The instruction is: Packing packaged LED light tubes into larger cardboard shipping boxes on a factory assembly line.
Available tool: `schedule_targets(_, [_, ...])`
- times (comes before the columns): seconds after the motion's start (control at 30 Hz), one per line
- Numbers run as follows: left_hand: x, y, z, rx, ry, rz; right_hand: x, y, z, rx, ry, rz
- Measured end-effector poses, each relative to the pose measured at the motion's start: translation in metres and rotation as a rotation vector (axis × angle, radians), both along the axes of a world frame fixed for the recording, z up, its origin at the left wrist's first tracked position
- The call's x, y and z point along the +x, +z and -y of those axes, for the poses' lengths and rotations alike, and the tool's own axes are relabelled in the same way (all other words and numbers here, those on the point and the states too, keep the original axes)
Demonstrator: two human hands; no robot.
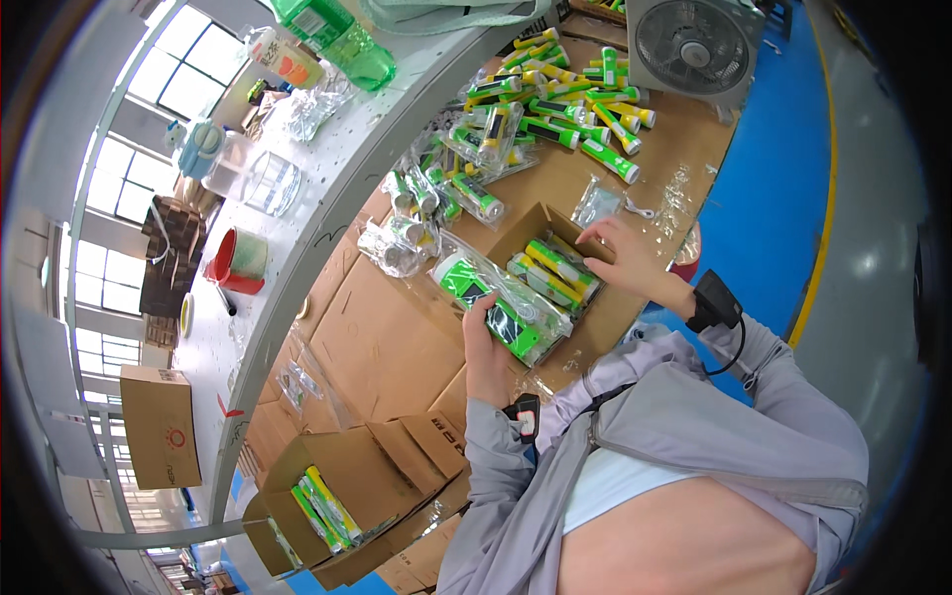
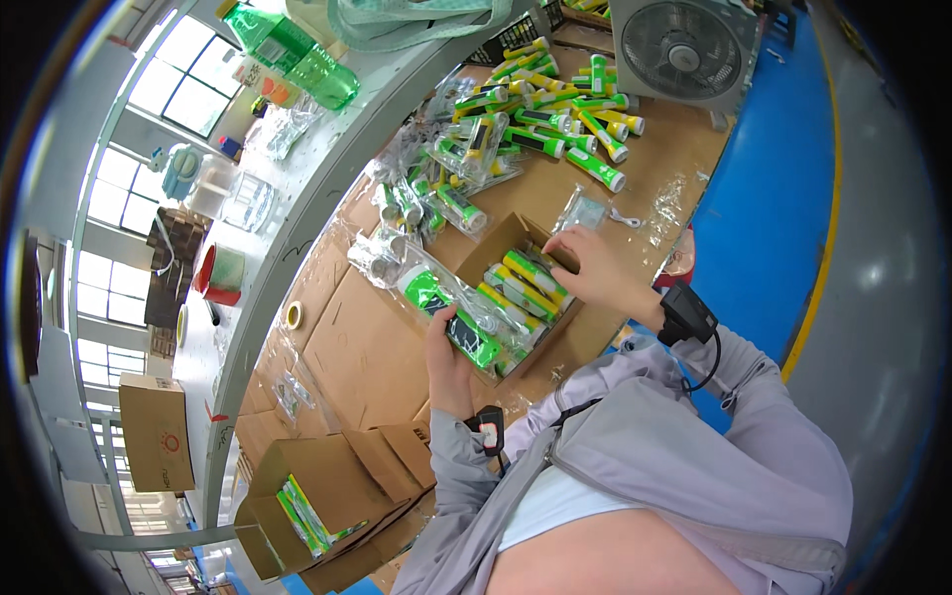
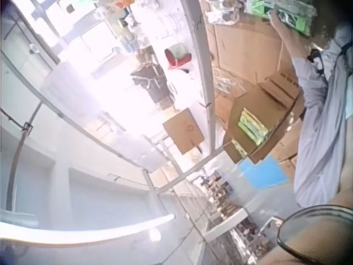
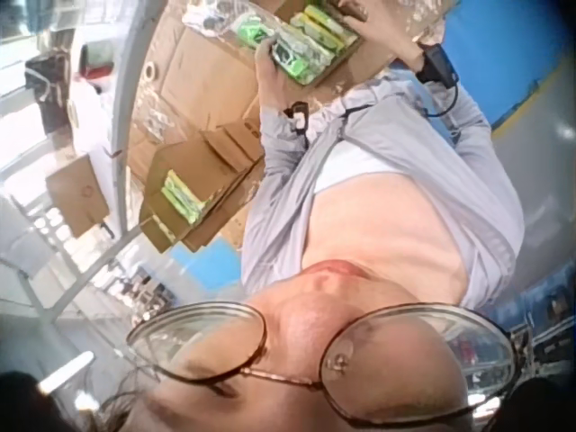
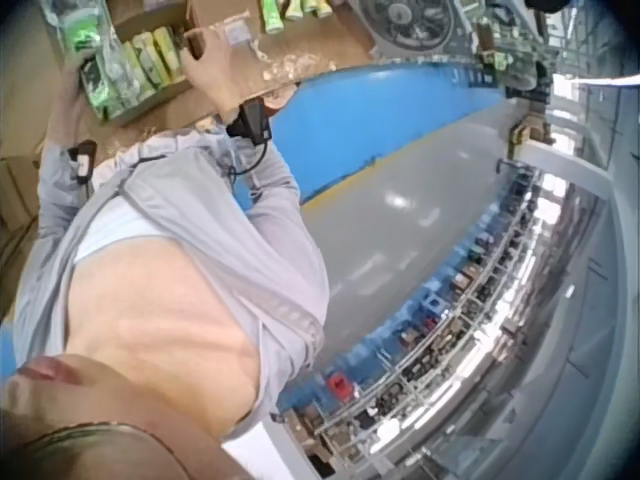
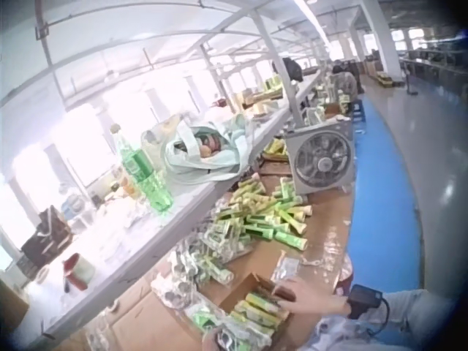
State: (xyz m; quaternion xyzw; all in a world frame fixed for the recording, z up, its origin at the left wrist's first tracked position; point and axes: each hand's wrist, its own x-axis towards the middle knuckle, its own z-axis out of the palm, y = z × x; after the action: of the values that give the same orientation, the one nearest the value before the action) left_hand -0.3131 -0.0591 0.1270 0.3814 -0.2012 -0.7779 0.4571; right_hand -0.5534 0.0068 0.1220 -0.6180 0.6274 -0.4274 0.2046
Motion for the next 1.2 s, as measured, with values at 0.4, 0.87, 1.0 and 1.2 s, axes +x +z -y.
schedule_targets(0.4, [-0.075,-0.077,0.043,0.009,-0.455,0.716,-0.058,-0.069,0.045,0.244,0.255,0.284])
schedule_targets(0.87, [-0.164,-0.143,0.046,0.006,-0.249,1.499,-0.086,-0.109,0.03,0.388,0.583,0.128])
schedule_targets(1.0, [-0.181,-0.139,0.042,-0.088,-0.186,1.521,-0.1,-0.111,0.024,0.45,0.722,0.099])
schedule_targets(1.2, [-0.157,-0.104,0.038,-0.23,-0.676,1.736,-0.12,-0.106,0.028,0.535,0.872,0.208])
